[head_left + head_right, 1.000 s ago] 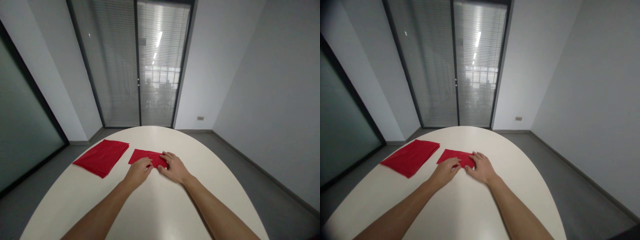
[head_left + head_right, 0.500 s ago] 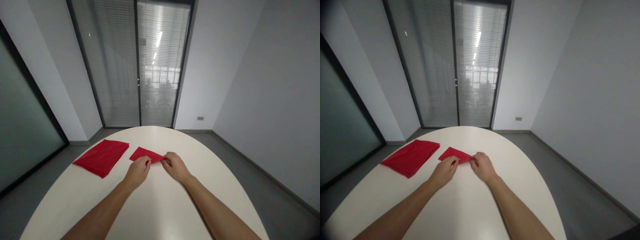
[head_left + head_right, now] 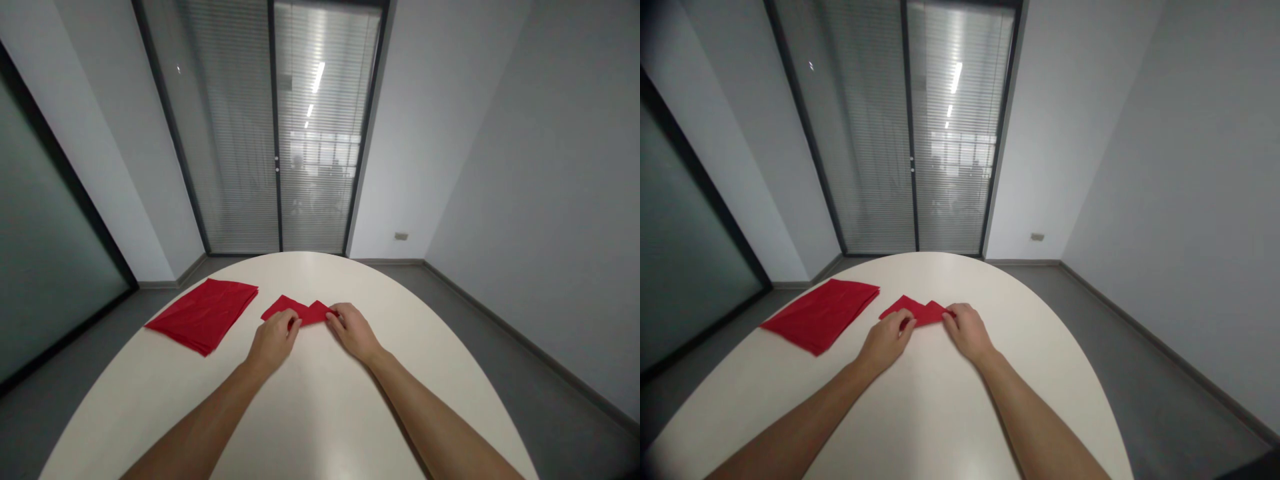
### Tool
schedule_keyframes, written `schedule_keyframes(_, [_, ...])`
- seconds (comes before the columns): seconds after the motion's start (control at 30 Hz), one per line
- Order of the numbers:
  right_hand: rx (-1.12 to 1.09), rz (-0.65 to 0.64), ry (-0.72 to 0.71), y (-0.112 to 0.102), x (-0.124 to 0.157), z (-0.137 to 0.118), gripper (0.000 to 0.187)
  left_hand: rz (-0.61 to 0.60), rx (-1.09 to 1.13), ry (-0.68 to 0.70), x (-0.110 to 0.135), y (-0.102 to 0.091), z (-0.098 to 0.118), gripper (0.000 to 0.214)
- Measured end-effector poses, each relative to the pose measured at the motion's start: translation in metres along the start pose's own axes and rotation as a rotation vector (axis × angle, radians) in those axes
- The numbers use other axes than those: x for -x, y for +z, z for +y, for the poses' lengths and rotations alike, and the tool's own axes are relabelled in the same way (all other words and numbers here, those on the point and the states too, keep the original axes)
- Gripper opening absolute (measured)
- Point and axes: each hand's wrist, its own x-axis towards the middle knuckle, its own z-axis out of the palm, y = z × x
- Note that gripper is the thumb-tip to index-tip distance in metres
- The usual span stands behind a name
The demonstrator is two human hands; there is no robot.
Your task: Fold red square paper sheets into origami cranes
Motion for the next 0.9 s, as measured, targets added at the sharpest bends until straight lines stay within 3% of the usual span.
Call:
schedule_keyframes(0.23, [-0.309, 0.114, 0.065, 0.002, -0.004, -0.001, 0.028, 0.11, 0.024, 0.006, -0.002, 0.0, -0.004, 0.019])
schedule_keyframes(0.5, [-0.533, 0.253, 0.112, 0.003, -0.011, 0.008, 0.04, 0.18, 0.21, -0.049, -0.008, -0.015, 0.008, 0.021])
schedule_keyframes(0.7, [-0.732, 0.315, 0.192, 0.001, -0.013, 0.006, 0.038, 0.129, 0.593, -0.13, -0.02, -0.018, 0.011, 0.02])
schedule_keyframes(0.9, [-0.759, 0.339, 0.219, 0.002, -0.014, 0.012, 0.041, 0.037, 0.671, -0.234, -0.026, -0.017, 0.01, 0.022])
